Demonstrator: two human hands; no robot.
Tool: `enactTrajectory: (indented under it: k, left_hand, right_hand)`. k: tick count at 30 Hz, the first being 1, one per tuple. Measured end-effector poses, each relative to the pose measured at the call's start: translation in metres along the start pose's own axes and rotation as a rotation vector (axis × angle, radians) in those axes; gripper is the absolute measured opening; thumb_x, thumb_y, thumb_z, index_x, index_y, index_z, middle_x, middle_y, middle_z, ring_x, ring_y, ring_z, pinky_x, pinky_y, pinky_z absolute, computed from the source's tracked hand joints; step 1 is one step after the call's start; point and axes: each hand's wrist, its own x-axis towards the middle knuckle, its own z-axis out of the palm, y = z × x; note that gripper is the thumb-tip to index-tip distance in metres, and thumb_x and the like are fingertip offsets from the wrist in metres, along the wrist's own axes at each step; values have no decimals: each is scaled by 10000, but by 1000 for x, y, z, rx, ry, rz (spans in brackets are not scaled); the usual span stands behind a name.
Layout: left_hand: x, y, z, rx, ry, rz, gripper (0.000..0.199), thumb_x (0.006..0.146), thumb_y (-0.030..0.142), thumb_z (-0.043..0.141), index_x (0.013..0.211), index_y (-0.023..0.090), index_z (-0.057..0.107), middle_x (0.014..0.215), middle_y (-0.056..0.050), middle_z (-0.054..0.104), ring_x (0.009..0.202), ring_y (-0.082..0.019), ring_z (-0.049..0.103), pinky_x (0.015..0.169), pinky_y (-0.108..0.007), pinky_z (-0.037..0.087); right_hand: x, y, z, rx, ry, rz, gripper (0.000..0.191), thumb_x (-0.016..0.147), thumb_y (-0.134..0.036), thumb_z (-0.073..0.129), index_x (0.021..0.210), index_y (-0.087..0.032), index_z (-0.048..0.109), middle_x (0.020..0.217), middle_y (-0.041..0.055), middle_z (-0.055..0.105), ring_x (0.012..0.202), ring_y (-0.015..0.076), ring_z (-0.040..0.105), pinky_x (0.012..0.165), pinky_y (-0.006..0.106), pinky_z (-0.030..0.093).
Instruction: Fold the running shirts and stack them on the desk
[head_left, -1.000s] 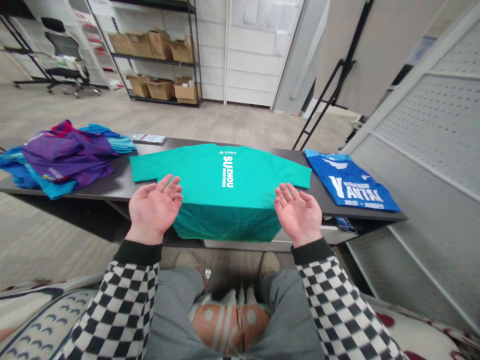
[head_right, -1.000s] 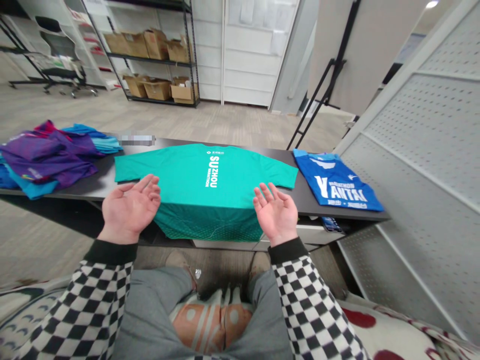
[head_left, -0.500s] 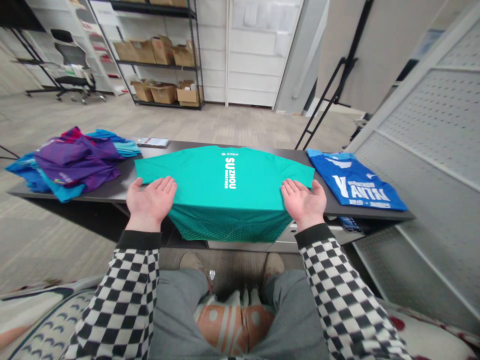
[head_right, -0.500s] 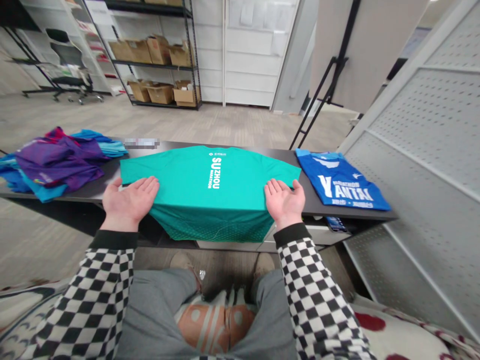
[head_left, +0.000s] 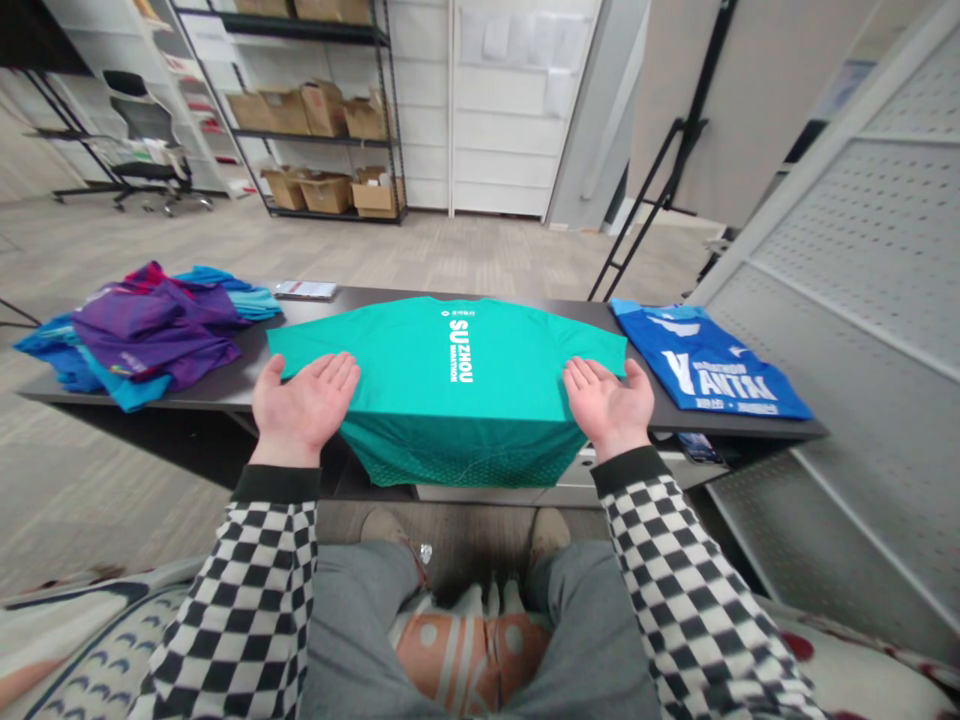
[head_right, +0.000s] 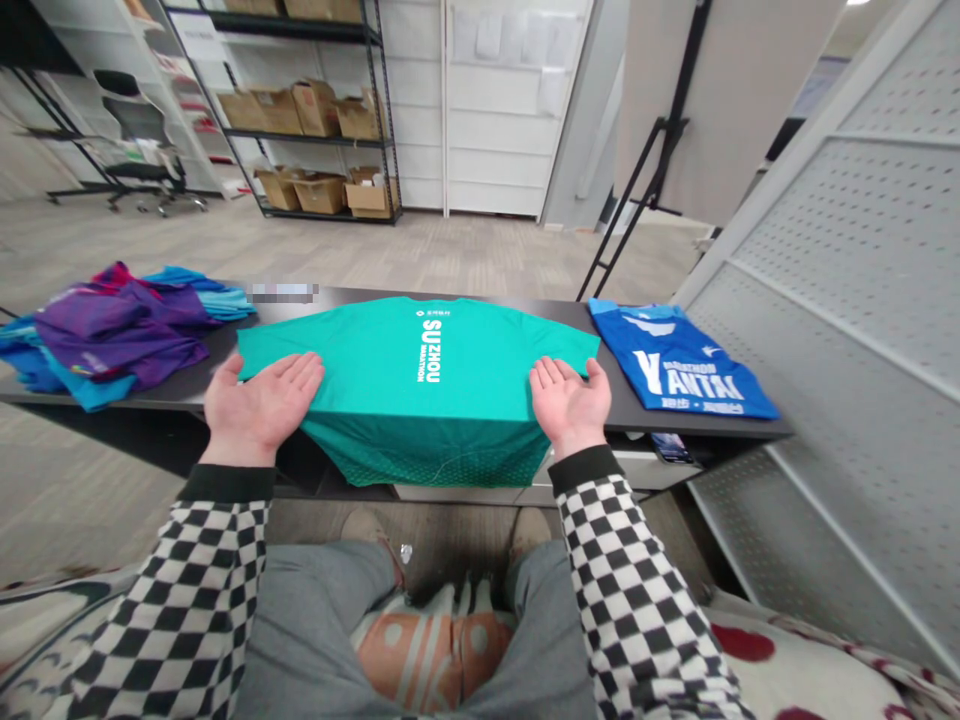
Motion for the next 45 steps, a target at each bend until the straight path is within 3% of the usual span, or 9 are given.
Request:
enactTrajectory:
  k: [5, 8, 14, 23, 29, 33, 36, 40, 45]
  left_hand:
    - [4, 4, -5, 9, 73, 9, 929, 1078, 559, 507, 1833, 117, 196, 1820, -265, 383, 1694, -311, 420, 1324, -476, 458]
    - [5, 6, -7, 12, 83, 19, 959, 1076, 557, 495, 1833, 76, 157, 1827, -272, 364, 1700, -315, 404, 1338, -471, 437]
    - [5, 2, -1, 89, 64, 9, 981, 1065, 588, 481, 1841, 91, 144, 1832, -248, 370, 1688, -294, 425, 1329, -440, 451]
    - [5, 1, -2, 201, 60, 29, 993, 1055, 603, 447, 1834, 62, 151, 1835, -247, 362, 1670, -287, 458, 1291, -414, 508]
    - [2, -2, 5, 319, 39, 67, 872, 1037, 610, 461, 1787, 176, 370, 1800, -206, 444, 1647, -268, 497, 1311, -421, 482]
    - [-6, -14, 18, 418, -44, 136, 619, 1027, 519, 535, 1575, 251, 638, 1749, -156, 536, 1656, -274, 483, 1350, -464, 433]
    - [-10, -29, 26, 541, -90, 215, 441, 1006, 420, 605, 1409, 281, 717, 1695, -117, 607, 1627, -268, 524, 1366, -477, 408]
    - [6, -47, 39, 908, -105, 377, 469, 949, 375, 672, 1396, 241, 715, 1574, -152, 701, 1550, -303, 606, 1359, -515, 412]
    - [68, -63, 82, 1684, -314, 532, 652, 1029, 538, 597, 1578, 190, 656, 1685, -156, 614, 1599, -336, 537, 1388, -501, 345]
  right_hand:
    - [4, -2, -4, 9, 17, -9, 892, 1043, -547, 537, 1768, -84, 302, 1790, 277, 388, 1687, 314, 422, 1230, 525, 570]
    - [6, -4, -6, 36, 30, -11, 867, 1051, -549, 528, 1769, -111, 314, 1798, 269, 383, 1692, 315, 415, 1241, 551, 551]
    - [1, -4, -2, 73, 11, 23, 837, 1064, -521, 540, 1749, -84, 336, 1811, 268, 359, 1700, 289, 397, 1278, 491, 504]
    - [5, -2, -7, 51, 26, 6, 804, 1051, -529, 554, 1722, -120, 387, 1795, 257, 389, 1676, 287, 438, 1280, 514, 498]
    - [0, -1, -5, 20, -7, -49, 688, 1034, -489, 571, 1610, -117, 526, 1680, 238, 555, 1553, 275, 595, 1213, 451, 578]
    - [-22, 2, 8, -34, -152, -110, 483, 1011, -379, 580, 1450, -207, 681, 1499, 142, 731, 1409, 247, 711, 1163, 454, 621]
    - [-45, 6, 16, -127, -312, -57, 438, 983, -376, 624, 1384, -236, 736, 1354, 96, 805, 1286, 260, 772, 1105, 474, 646]
    - [-73, 27, 16, -311, -581, 177, 461, 978, -413, 706, 1397, -224, 745, 1212, 84, 842, 1018, 241, 826, 949, 415, 663]
    - [-91, 77, 2, -556, -900, 567, 558, 959, -459, 833, 1431, -178, 735, 1231, 134, 833, 957, 215, 832, 905, 343, 615]
